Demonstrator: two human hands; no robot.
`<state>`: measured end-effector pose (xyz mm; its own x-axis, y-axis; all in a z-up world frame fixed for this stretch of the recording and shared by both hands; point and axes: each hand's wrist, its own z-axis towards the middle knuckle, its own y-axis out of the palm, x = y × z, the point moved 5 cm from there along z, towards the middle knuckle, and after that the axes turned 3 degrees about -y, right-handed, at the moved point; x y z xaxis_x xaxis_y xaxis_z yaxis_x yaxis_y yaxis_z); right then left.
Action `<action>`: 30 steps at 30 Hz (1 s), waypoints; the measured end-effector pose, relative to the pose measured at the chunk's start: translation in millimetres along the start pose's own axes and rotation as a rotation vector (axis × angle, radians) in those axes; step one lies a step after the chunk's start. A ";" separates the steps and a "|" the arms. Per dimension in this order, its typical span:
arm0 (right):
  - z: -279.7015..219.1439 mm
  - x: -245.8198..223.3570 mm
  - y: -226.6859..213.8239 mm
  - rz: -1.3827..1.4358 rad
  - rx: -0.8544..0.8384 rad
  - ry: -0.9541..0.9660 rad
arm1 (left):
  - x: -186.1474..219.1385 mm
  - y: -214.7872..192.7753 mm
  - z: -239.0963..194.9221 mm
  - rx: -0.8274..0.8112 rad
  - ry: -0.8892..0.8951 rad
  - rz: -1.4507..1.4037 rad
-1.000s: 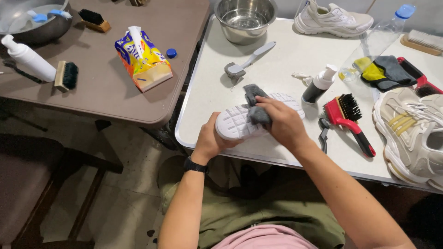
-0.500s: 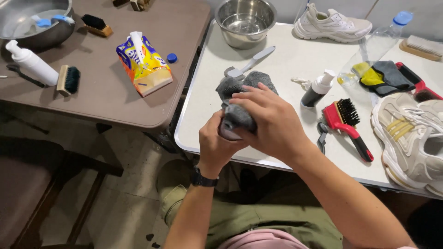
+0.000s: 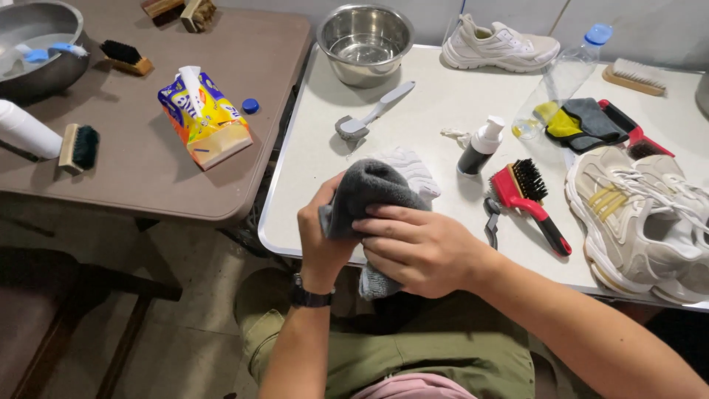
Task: The person cleans the sole of a white sneaker using a small brush and a cleaning solution. They then wipe the sole with a gray cloth and use a cotton swab to clean the grooves of the sole.
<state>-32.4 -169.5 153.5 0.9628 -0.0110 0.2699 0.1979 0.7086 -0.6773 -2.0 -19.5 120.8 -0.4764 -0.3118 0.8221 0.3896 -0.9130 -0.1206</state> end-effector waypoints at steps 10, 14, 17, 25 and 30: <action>-34.3 13.5 15.7 0.127 0.418 0.381 | -68.8 -26.0 -30.3 -0.037 -0.322 0.101; -85.0 40.6 32.8 0.087 0.305 0.721 | -89.0 -42.0 -50.3 -0.078 -0.356 0.121; -114.4 56.4 39.4 0.042 0.200 0.861 | -103.6 -50.3 -60.0 -0.090 -0.377 0.133; -176.4 117.3 72.5 -0.173 -0.100 1.277 | -121.5 -69.0 -79.2 -0.096 -0.387 0.108; -173.2 111.5 91.7 0.033 -0.034 1.483 | -99.0 -66.1 -68.8 -0.183 -0.246 0.092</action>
<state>124.9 -228.0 2.9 0.2675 -0.7027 -0.6593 0.1567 0.7069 -0.6898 -34.8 53.6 9.1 -0.2325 -0.3432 0.9100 0.2640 -0.9228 -0.2806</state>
